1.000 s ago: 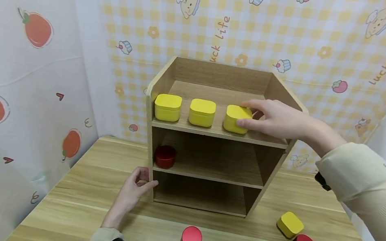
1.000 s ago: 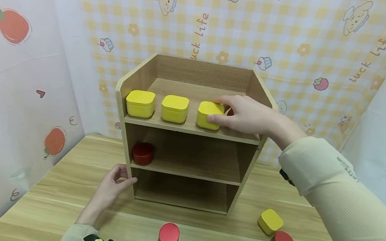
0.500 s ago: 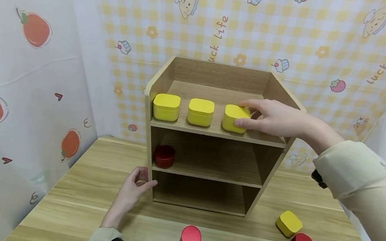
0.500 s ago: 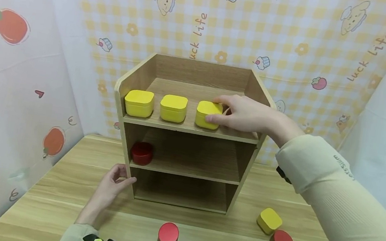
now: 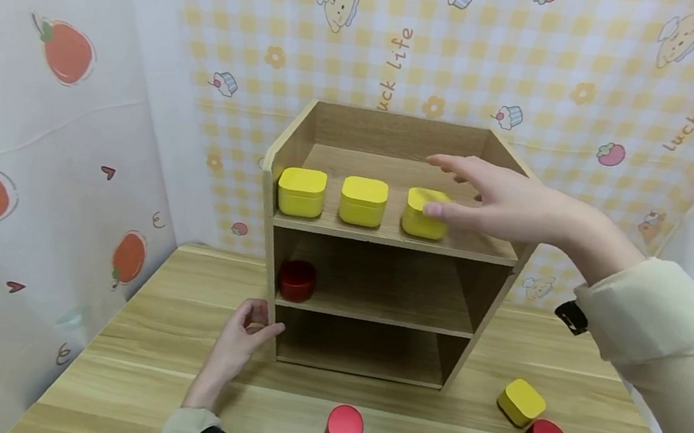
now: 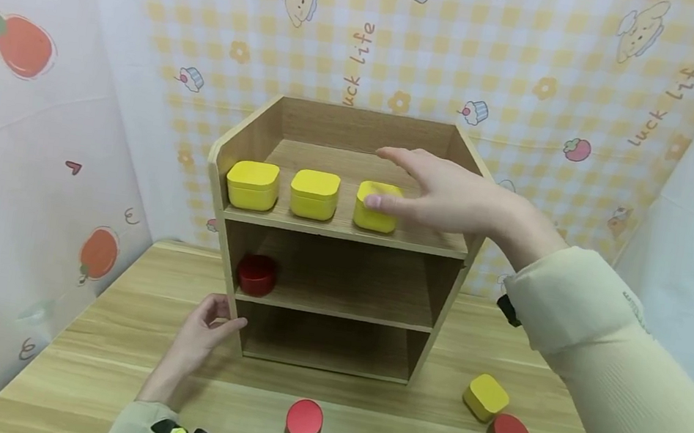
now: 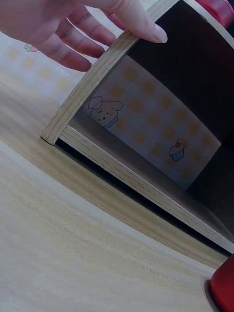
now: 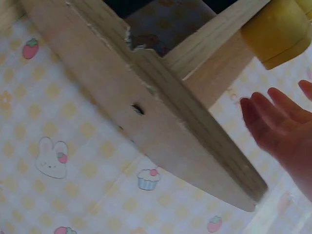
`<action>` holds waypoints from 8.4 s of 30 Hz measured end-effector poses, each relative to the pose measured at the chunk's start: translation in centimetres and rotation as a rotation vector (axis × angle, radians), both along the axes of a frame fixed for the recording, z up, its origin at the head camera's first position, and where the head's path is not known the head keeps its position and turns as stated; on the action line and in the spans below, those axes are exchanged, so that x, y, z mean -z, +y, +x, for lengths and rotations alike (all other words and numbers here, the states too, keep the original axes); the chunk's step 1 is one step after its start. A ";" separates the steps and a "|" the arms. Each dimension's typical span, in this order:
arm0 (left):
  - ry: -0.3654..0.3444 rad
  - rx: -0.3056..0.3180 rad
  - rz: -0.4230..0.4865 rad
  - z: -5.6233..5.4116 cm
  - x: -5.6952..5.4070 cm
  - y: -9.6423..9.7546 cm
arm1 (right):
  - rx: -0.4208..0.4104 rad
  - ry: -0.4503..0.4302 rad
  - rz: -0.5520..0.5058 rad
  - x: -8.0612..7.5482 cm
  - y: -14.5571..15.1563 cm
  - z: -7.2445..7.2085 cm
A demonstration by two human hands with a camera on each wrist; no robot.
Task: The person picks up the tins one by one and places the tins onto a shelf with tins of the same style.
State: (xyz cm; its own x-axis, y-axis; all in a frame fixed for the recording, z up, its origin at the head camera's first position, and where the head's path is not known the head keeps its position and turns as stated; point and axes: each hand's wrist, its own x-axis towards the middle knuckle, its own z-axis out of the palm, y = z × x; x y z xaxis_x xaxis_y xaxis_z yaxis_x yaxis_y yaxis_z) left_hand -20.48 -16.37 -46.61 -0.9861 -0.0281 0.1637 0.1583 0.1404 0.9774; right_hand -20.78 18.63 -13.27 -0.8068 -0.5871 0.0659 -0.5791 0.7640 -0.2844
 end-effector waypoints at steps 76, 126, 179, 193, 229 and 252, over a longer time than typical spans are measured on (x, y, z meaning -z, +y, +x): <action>-0.014 0.009 0.001 0.0 0.0 0.0 | 0.423 -0.169 -0.713 28.7 18.0 6.7; 0.007 0.008 -0.014 0.1 0.0 -0.1 | 0.527 -0.335 -0.363 32.0 18.3 4.7; 0.009 -0.012 -0.049 0.0 -0.1 0.2 | 0.554 -0.028 -0.353 25.2 16.2 7.3; 0.015 -0.010 -0.038 0.2 0.1 -0.2 | 0.514 0.146 -0.422 23.1 14.2 8.8; 0.034 -0.023 -0.058 0.1 0.2 -0.1 | 0.302 0.458 -0.420 19.2 8.3 10.5; 0.045 -0.005 -0.053 0.2 0.2 0.0 | -0.009 0.670 -0.324 11.5 6.0 7.7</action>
